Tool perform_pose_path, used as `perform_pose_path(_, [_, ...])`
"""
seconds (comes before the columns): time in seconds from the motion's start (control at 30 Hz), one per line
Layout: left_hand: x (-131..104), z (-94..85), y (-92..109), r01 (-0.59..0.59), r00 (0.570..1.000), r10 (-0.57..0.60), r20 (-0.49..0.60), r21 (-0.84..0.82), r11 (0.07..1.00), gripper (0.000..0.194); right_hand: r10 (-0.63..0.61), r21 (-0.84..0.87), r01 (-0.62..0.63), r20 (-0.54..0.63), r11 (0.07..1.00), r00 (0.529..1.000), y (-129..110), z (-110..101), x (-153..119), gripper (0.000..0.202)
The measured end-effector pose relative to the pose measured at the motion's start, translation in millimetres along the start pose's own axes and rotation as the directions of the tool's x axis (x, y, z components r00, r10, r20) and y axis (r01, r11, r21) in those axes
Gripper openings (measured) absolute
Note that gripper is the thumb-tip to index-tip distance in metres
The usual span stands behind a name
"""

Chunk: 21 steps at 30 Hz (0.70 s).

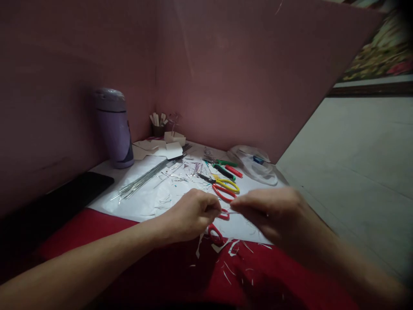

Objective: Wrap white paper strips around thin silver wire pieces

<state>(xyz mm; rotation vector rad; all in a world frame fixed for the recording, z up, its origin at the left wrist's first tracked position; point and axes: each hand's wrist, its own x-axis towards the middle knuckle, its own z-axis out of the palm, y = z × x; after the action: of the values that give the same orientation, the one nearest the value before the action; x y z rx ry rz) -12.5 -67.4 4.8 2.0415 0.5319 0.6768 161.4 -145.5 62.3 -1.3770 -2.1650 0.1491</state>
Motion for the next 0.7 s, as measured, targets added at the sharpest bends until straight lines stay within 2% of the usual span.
perform_pose_path(0.07, [-0.9,-2.0,3.1,0.037,0.993,-0.024,0.112,-0.123,0.992,0.013,0.111,0.119,-0.121,0.084,0.985,0.990,17.4,-11.0,16.3,0.013])
perform_pose_path(0.13, [-0.5,-4.8,6.4,0.111,0.984,-0.067,0.165,-0.274,0.955,0.012,0.230,0.325,-0.281,0.187,0.903,0.955,38.3,-7.6,24.2,0.009])
perform_pose_path(0.2, [1.1,-6.8,8.3,0.161,0.983,-0.115,0.144,-0.368,0.916,0.014,0.302,0.478,-0.379,0.232,0.792,0.925,52.5,8.9,19.6,0.011])
perform_pose_path(0.27, [3.4,-7.0,8.2,0.174,0.985,-0.158,0.074,-0.402,0.899,0.015,0.332,0.509,-0.421,0.260,0.751,0.907,52.9,30.6,3.8,0.014])
perform_pose_path(0.33, [5.4,-5.4,6.4,0.173,0.982,-0.191,-0.006,-0.392,0.903,0.014,0.317,0.502,-0.395,0.238,0.769,0.918,39.4,46.1,-15.8,0.017])
perform_pose_path(0.4, [6.1,-3.0,3.9,0.161,0.979,-0.191,-0.066,-0.313,0.936,0.013,0.209,0.414,-0.278,0.203,0.867,0.956,18.7,47.6,-29.1,0.018])
perform_pose_path(0.47, [4.9,-0.9,2.0,0.120,0.986,-0.138,-0.093,-0.171,0.978,0.012,0.055,0.217,-0.074,0.093,0.973,0.994,0.8,34.6,-29.1,0.020])
perform_pose_path(0.53, [2.4,0.1,1.7,0.060,0.996,-0.063,-0.070,-0.037,0.997,0.014,-0.067,-0.011,0.067,-0.008,0.998,0.998,-5.2,13.8,-15.6,0.018])
perform_pose_path(0.57, [0.9,0.1,2.2,0.035,0.999,-0.036,-0.028,-0.017,0.999,0.015,-0.071,-0.070,0.069,-0.027,0.995,0.997,-2.5,3.7,-5.8,0.016])
perform_pose_path(0.6, [-0.5,-0.3,3.1,0.022,0.999,-0.021,0.030,-0.037,0.999,0.014,-0.033,-0.052,0.032,-0.019,0.998,0.999,3.6,-4.4,4.6,0.015])
perform_pose_path(0.67, [-2.4,-2.1,6.0,0.046,0.989,-0.020,0.150,-0.170,0.984,0.012,0.091,0.140,-0.096,0.044,0.985,0.995,23.2,-11.1,21.9,0.012])
perform_pose_path(0.7, [-2.7,-3.2,7.5,0.075,0.982,-0.028,0.185,-0.252,0.965,0.011,0.152,0.263,-0.167,0.077,0.950,0.985,34.3,-8.7,26.9,0.011])
